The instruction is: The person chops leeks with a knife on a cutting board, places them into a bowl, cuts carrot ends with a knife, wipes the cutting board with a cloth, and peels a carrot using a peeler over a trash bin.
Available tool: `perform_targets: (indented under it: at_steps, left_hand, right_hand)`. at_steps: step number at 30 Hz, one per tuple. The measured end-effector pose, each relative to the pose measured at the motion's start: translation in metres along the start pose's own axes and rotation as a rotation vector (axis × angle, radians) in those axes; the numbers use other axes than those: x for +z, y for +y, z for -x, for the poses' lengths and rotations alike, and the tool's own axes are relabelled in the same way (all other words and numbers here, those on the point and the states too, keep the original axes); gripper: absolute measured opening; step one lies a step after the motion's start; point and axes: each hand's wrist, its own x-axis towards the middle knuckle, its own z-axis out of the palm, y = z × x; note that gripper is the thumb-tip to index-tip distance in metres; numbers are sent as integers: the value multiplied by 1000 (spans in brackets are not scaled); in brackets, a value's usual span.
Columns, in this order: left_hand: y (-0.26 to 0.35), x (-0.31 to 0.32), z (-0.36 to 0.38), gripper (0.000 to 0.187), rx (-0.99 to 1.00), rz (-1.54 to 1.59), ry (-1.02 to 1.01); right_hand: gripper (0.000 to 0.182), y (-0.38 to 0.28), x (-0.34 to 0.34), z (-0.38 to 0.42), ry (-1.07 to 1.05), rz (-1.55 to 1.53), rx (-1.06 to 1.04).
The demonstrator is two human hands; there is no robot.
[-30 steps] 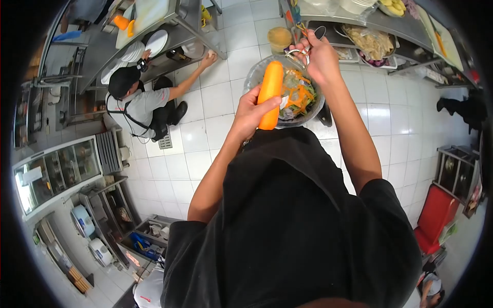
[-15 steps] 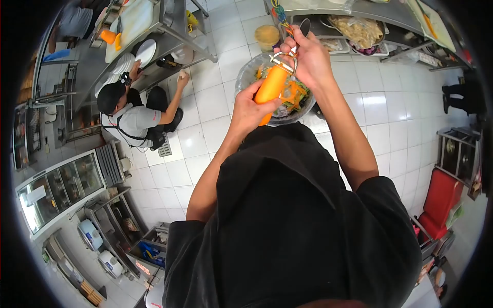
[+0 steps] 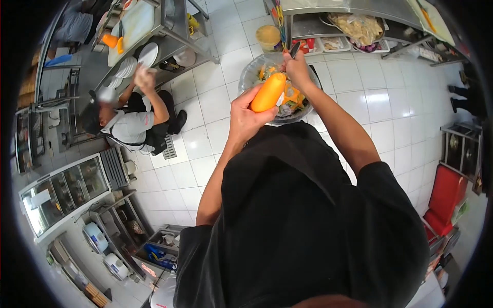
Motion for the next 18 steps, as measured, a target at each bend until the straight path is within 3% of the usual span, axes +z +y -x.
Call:
perform_targets:
  at_steps: [4,9,12,13,14,16,17,18]
  left_hand:
    - [-6,0,2,46,-13,-5,10]
    - [-14,-1,0,44,22,-16,39]
    - [-21,-2,-3,46,76,-77,61]
    - [-23,-4,-2,47,80,-57,58]
    - [-26,-1,0,48,81,-36,51]
    - [-29,2,1,44,-186,294,76]
    - [-30,2,-8,42,-303,453,89]
    - [-28,2,-19,41,-326,577,72]
  right_hand:
    - [12,-32,2,1,-62,21,-27]
    - [11,-108,6,29,-233,-296,77]
    - [12,-138,4,46,-331,-347,-56]
    - [13,-131,7,47,-292,-235,-267]
    - [13,-119,3,44,-287,-46,-221]
    - [14,-91,-2,33,-270,325,-131]
    - [14,-79,-7,29,-257,408,-204]
    - [14,-88,-3,27,-269,250,-210]
